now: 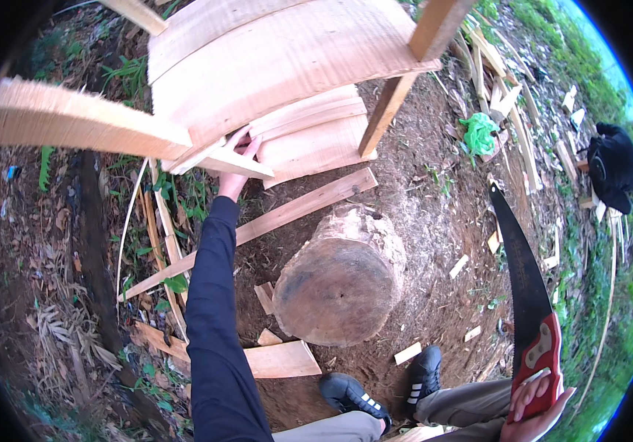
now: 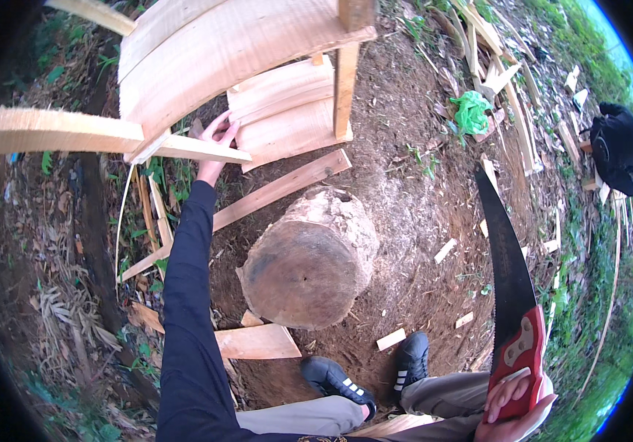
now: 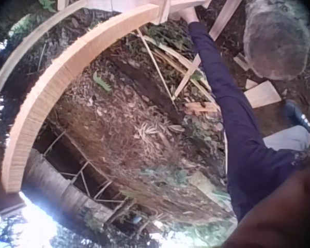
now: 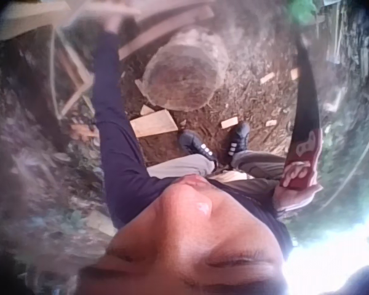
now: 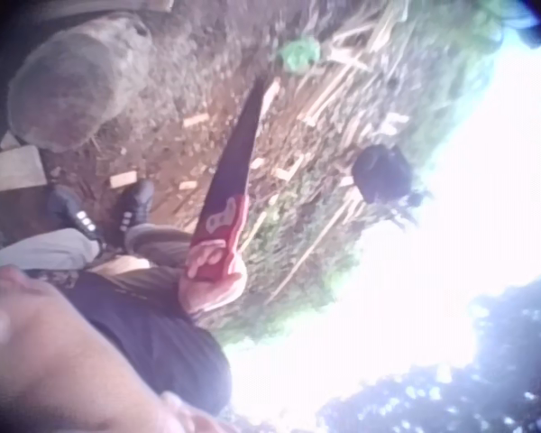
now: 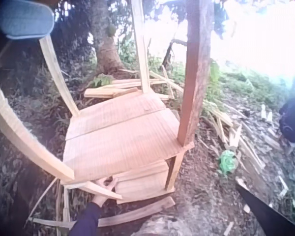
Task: The person sits on the ground in a wooded area and uses a red hand saw to cut a long wooden plank resting on a tree stump. The person holds the wood steady with one hand and saws with the other, creating sawdust. A partially assembled wooden chair frame is visible nearby.
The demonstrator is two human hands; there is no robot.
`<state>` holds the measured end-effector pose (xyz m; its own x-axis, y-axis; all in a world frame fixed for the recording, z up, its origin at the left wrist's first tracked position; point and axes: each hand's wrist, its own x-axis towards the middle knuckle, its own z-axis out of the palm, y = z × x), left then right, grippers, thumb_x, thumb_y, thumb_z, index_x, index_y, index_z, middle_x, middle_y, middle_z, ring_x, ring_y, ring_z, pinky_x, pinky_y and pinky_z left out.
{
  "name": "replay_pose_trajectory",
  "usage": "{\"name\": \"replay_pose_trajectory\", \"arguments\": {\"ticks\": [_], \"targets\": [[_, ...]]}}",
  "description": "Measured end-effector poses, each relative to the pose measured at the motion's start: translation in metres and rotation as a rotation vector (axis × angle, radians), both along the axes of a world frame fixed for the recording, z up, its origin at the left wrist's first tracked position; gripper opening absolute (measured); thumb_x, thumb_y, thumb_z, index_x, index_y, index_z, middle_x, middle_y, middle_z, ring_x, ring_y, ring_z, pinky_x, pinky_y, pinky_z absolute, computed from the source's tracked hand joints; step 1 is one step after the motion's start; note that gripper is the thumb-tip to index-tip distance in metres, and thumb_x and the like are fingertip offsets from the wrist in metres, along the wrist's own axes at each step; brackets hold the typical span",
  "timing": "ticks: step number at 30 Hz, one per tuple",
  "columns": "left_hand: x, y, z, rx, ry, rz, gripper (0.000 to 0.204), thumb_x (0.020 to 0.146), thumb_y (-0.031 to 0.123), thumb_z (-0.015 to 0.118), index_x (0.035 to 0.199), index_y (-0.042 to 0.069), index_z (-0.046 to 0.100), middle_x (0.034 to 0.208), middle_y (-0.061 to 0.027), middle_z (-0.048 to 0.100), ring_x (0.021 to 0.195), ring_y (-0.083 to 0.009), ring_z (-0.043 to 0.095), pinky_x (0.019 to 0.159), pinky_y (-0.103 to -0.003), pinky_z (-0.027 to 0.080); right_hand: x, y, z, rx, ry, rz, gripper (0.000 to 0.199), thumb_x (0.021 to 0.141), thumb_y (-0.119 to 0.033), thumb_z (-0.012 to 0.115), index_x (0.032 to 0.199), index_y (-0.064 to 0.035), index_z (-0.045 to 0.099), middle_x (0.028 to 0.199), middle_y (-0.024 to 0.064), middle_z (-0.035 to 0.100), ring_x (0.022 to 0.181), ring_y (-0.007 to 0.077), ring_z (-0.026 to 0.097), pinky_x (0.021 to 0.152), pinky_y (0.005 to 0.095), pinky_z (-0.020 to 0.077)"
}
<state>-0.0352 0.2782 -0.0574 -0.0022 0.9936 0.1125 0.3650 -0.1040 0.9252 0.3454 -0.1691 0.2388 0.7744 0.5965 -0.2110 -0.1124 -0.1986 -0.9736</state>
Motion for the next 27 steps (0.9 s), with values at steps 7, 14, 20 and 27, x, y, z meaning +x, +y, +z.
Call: {"name": "replay_pose_trajectory", "arguments": {"ticks": [7,14,20,27], "targets": [[-0.003,-0.003,0.001,0.125,0.450,-0.046,0.059,0.084,0.033,0.078,0.136,0.012,0.060,0.113,-0.0112,0.058,0.090,-0.0182,0.064,0.081,-0.033,0.054,0.000,-0.005,-0.003,-0.003,-0.026,-0.005,0.068,0.101,-0.060,0.038,0.095,0.0047,0.056,0.066,0.0059,0.046,0.044,0.0123,0.036,0.040,0.0232,0.0284],[0.000,0.013,-0.006,0.202,0.438,-0.065,0.049,0.083,0.035,0.077,0.126,0.013,0.067,0.109,-0.0069,0.056,0.088,-0.0175,0.061,0.084,-0.033,0.051,-0.002,-0.012,-0.006,-0.041,-0.014,-0.087,0.069,0.100,-0.060,0.038,0.103,0.0050,0.060,0.069,0.0058,0.054,0.044,0.0112,0.039,0.037,0.0228,0.0251],[-0.039,0.018,-0.034,0.099,-0.162,-0.064,0.053,0.084,0.023,0.078,0.133,0.012,0.062,0.114,-0.0100,0.060,0.092,-0.0183,0.065,0.081,-0.033,0.054,-0.005,-0.003,-0.001,-0.081,-0.010,-0.014,0.070,0.100,-0.062,0.034,0.093,0.0036,0.057,0.067,0.0077,0.051,0.044,0.0125,0.037,0.038,0.0233,0.0253],[-0.007,0.003,0.005,0.181,0.310,-0.072,0.056,0.087,0.028,0.077,0.137,0.013,0.059,0.109,-0.0115,0.064,0.086,-0.0182,0.067,0.078,-0.033,0.055,-0.003,0.000,0.002,-0.044,0.011,0.012,0.068,0.098,-0.066,0.037,0.082,-0.0005,0.049,0.064,0.0092,0.047,0.045,0.0140,0.038,0.041,0.0228,0.0299]]}}
